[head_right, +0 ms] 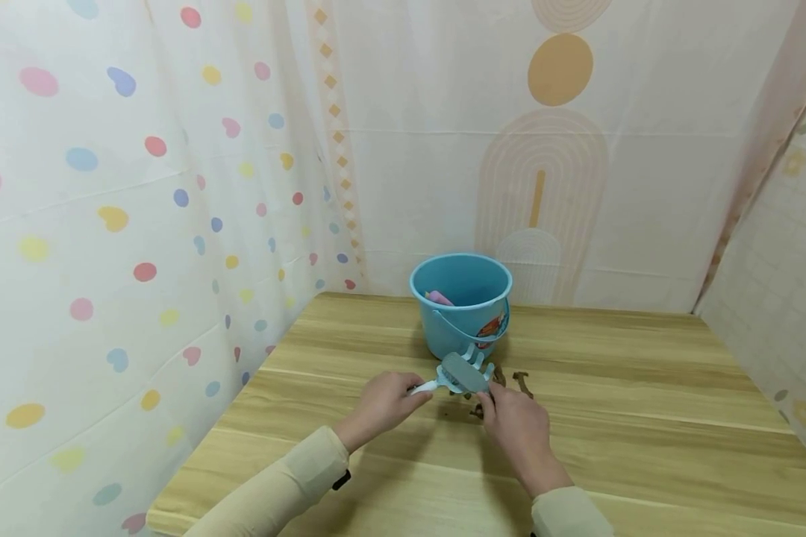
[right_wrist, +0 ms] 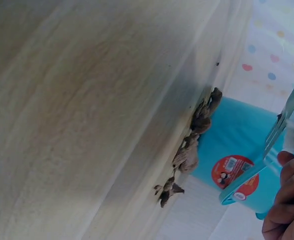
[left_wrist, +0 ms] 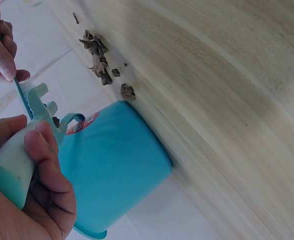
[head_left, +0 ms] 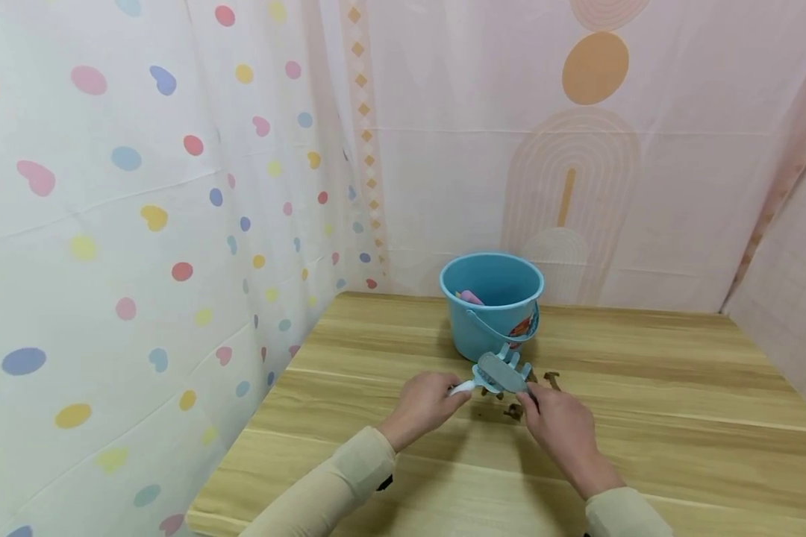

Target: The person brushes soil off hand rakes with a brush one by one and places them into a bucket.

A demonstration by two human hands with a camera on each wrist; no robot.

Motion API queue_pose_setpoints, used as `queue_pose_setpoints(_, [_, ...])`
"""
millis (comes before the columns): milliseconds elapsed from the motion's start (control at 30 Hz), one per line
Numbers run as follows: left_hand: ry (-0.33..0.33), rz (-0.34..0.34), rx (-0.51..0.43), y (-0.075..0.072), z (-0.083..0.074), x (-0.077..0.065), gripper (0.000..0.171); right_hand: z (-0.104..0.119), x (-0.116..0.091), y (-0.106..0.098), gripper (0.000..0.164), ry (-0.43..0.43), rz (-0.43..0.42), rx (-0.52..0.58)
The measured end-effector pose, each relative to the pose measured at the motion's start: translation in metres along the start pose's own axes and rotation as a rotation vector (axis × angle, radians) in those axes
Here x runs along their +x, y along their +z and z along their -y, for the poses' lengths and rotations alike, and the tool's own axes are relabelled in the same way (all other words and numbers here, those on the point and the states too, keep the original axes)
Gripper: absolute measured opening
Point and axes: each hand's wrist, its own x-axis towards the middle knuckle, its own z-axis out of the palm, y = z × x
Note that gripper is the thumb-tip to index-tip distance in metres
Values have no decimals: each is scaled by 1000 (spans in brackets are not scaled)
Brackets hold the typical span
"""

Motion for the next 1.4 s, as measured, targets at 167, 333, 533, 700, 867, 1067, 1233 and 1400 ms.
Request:
queue_pose_setpoints(167, [-1,4,4,0,-1,1,23,0,1,0,23,55,-12,-15])
queue_pose_setpoints(333, [3,5,14,0,-2,3,21,0,1,0,25,82,-11,-21])
queue_pose_setpoints(533, [5,5,11,1,-2,3,19,0,1,0,27,110,5,-15])
queue_pose_setpoints(700, [25,-1,12,0,-2,2,22,-1,1,-3,29,142,34,-4])
queue_pose_setpoints(867, [36,6,2,0,-2,1,25,-4,1,-3,29,131,47,2])
queue_pose_setpoints(1067, [3,45,-42,1,0,0,26,-7,1,-1,29,90,56,6])
queue_pose_setpoints(1233, [8,51,-34,2,2,1,23,-5,2,-3,26,67,14,39])
queue_pose_setpoints(1400, [-15,53,-18,0,1,3,21,-3,3,-6,20,-25,2,29])
